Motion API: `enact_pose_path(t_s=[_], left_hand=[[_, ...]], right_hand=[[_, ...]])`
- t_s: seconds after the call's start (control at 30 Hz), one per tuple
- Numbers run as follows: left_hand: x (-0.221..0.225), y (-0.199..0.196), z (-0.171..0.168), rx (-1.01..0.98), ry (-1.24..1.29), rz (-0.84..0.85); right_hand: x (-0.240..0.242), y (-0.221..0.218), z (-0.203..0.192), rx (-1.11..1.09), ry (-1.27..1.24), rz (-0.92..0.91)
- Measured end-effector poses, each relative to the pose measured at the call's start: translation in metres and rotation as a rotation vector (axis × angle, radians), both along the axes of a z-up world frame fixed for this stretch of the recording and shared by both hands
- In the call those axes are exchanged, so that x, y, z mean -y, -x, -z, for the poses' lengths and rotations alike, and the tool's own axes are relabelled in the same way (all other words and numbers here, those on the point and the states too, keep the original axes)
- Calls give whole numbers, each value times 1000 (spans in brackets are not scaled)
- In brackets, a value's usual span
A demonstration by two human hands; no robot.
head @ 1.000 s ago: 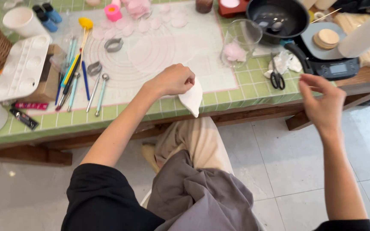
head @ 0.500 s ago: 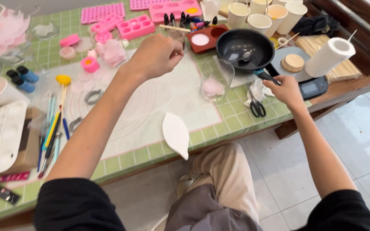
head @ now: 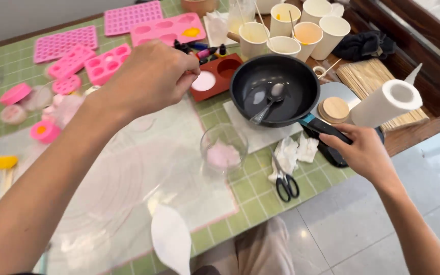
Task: Creating and shaping thin wax petals for decorative candle assembly.
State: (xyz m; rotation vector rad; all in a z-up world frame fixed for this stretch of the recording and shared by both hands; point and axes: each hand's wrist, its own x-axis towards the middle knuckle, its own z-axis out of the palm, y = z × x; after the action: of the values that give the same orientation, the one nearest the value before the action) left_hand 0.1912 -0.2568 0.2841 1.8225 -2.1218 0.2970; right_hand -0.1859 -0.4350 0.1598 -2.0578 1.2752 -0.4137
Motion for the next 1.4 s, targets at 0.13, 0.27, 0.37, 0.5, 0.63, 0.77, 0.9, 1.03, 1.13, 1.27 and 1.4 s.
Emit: enact_pose_path(t_s=[0.13, 0.27, 0.37, 0.5, 0.63, 0.77, 0.9, 1.03, 1.13, 1.27, 1.4], left_hand=[[43, 0, -23, 43, 15, 125], [64, -9, -59, 7, -134, 46], [73, -21, -93, -131, -145, 26], [82, -28, -131, -301, -164, -66], [92, -19, -155, -460, -101, -186], [104, -17, -169, -483, -44, -251], [123, -23, -173, -553, -75, -376], [161, -38, -165, -543, -72, -400], [196, -46, -155, -487, 27, -273], [240, -49, -155, -577, -80, -299], [259, -53, -140, -596, -122, -289]], right_hand=[[27, 7, -27, -84, -76, 48], [64, 7, -71, 128, -54, -77], [98, -10, -127, 127, -118, -36], [169, -46, -177, 73, -66, -27], [256, -98, -169, 188, 43, -109], [333, -156, -128, 263, 43, -178], [395, -195, -63, 337, -31, -139], [427, -226, -23, 307, 31, -157], [435, -246, -5, 354, -38, -153], [435, -253, -5, 318, -62, -165], [436, -255, 0, 266, -45, -190]])
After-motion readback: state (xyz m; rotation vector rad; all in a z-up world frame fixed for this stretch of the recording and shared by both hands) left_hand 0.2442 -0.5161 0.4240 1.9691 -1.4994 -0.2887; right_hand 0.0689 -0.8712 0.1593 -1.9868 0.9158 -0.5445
